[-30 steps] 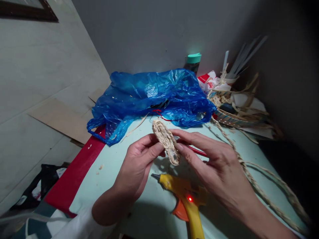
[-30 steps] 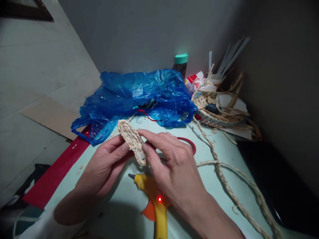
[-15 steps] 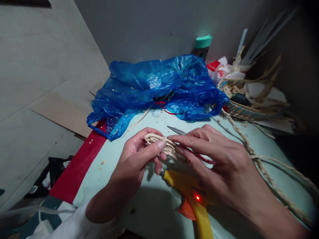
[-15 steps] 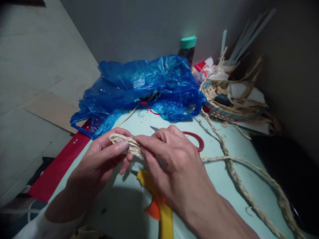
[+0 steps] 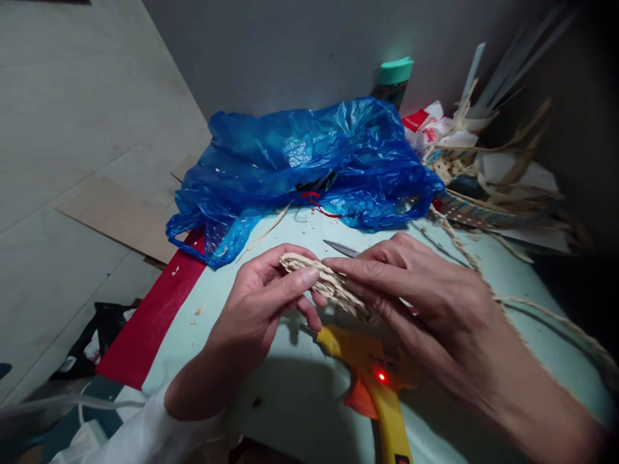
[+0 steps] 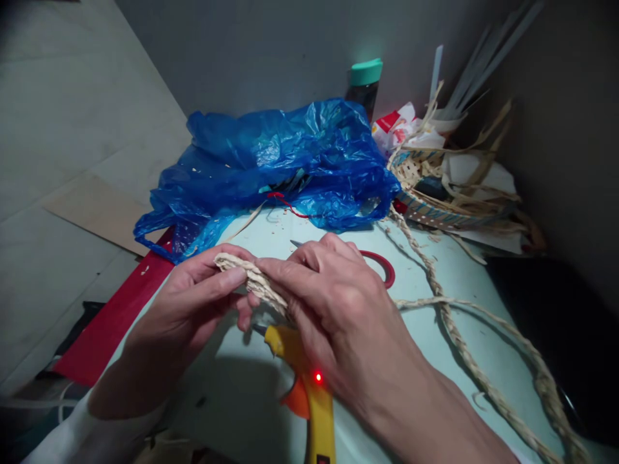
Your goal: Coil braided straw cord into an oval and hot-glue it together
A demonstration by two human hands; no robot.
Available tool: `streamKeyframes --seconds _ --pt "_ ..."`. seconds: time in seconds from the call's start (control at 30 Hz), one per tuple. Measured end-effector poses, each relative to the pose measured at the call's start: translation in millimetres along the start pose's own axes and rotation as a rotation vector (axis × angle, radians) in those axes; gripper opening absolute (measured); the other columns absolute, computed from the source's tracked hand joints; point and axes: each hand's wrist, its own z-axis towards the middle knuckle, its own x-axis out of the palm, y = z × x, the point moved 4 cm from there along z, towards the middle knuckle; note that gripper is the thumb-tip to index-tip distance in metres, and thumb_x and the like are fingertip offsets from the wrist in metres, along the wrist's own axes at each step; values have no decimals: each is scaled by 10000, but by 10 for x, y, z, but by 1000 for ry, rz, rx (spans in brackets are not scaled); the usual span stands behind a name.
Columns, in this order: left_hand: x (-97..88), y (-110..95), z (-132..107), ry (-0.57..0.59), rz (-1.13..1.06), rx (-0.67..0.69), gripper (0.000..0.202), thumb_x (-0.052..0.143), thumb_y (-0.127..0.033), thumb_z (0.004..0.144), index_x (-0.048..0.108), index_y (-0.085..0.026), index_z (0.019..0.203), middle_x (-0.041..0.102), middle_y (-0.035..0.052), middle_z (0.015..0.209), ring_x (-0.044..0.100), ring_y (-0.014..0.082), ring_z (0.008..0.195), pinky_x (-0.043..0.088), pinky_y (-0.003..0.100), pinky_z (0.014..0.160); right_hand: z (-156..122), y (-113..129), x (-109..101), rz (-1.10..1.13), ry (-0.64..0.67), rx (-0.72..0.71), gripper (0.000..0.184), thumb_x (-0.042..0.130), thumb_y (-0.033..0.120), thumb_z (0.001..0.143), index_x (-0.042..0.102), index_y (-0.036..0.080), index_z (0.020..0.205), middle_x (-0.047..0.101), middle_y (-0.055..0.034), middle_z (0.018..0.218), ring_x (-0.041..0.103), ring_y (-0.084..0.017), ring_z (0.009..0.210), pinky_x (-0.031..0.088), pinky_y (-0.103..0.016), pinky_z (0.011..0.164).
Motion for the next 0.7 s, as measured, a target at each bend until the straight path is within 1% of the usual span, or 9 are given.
streamKeyframes --seconds 0.07,0.2,0.3,0.4,0.47,0.5,0.57,0.63,0.7 --pt "-2 -9 17 33 -27 25 135 788 -231 800 710 -138 858 684 44 694 654 157 602 564 210 447 -3 2 -5 -5 10 -1 301 503 140 1014 728 190 1206 660 -48 846 534 -168 771 436 -311 660" --pt "-28 -8 13 83 -16 51 146 773 -201 836 695 -169 955 699 29 761 678 155 609 591 224 447 -6 -9 18 -36 24 -9 260 533 120 993 743 173 1137 659 -55 840 528 -186 764 426 -333 674" --pt "-73 -1 -11 74 16 89 114 742 -235 876 694 -171 958 704 36 798 702 174 662 608 239 459 6 -17 48 -33 34 -6 232 541 127 995 741 162 1107 666 -61 843 545 -200 781 448 -347 706" --pt "-115 18 -30 47 5 86 140 747 -281 874 703 -159 927 699 40 774 710 178 656 602 234 475 -43 17 6 -73 -1 33 217 560 164 1005 712 163 1160 701 -73 937 598 -204 847 477 -338 741" --pt "-142 29 -37 17 -20 62 145 762 -282 858 707 -160 913 689 32 777 710 171 637 600 235 495 -174 76 -71 -152 -74 71 185 562 185 1010 696 162 1136 705 -82 980 637 -199 874 488 -317 744" --pt "-156 31 -39 1 -36 52 136 764 -275 852 708 -162 903 683 27 788 710 168 633 602 238 504 -275 112 -106 -201 -108 99 143 566 200 1009 688 164 1072 700 -85 968 654 -198 872 494 -307 739" --pt "-174 28 -43 -22 -64 36 112 754 -261 850 709 -165 889 675 22 808 709 168 638 606 247 519 -524 198 -122 -369 -131 137 136 564 282 1013 644 184 962 678 -66 856 651 -180 692 483 -297 624" --pt "-179 21 -46 -28 -80 31 95 744 -246 847 717 -164 885 669 26 810 700 169 658 614 256 535 -779 265 -12 -484 2 192 216 566 418 1000 612 210 967 646 -37 765 615 -171 535 435 -289 463" --pt "-175 13 -46 -33 -84 40 84 745 -233 839 732 -158 875 657 31 830 669 158 686 622 255 552 -981 327 138 -580 105 263 340 563 534 974 582 203 1049 629 -29 749 646 -190 519 461 -287 410"
